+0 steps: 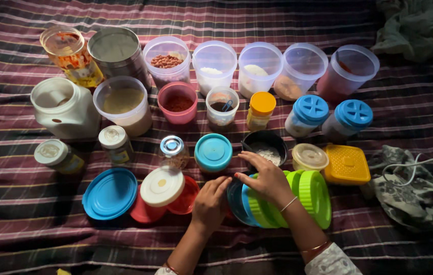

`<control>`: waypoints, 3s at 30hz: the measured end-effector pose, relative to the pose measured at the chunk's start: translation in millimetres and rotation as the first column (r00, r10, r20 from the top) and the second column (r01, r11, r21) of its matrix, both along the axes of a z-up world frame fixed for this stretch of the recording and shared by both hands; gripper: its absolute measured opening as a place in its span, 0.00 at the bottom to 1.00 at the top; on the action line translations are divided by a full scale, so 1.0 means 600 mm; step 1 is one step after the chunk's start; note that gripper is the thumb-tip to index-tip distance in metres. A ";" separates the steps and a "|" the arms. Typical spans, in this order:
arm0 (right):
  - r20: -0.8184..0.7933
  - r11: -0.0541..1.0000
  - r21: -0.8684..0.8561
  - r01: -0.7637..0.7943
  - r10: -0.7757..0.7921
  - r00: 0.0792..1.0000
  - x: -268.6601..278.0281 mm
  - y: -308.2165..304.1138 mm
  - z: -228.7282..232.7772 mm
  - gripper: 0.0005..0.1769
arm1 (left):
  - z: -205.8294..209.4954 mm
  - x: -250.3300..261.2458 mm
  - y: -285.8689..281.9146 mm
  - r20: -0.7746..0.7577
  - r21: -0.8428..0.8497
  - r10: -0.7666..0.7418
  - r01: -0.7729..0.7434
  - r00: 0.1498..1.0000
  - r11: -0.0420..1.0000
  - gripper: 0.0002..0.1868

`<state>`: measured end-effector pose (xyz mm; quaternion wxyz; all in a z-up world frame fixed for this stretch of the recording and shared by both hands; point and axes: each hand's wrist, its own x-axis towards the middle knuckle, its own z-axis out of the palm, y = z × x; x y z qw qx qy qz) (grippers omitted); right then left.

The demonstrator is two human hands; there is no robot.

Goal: The person opens various plastic and glass containers filled with spices and dry goods, removes the lids, and places them on a striped cloth. They then use a cloth to wipe the exterior of a yellow container and a white lid.

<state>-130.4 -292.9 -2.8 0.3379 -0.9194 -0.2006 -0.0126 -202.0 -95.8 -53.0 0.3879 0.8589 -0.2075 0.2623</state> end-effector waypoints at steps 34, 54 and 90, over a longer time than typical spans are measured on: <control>-0.004 0.999 0.027 -0.039 0.039 0.999 0.013 0.000 -0.009 0.38 | -0.029 0.010 -0.003 -0.153 0.030 0.067 -0.063 0.986 0.998 0.23; 0.177 0.948 0.005 0.318 -0.314 0.933 0.293 -0.067 -0.108 0.64 | -0.034 0.016 -0.003 -0.157 0.014 0.089 -0.088 0.983 0.996 0.21; 0.259 0.836 0.546 0.057 -0.233 0.937 -0.016 0.052 0.062 0.44 | 0.177 0.044 -0.007 -0.183 -0.308 -0.073 0.013 0.980 0.951 0.31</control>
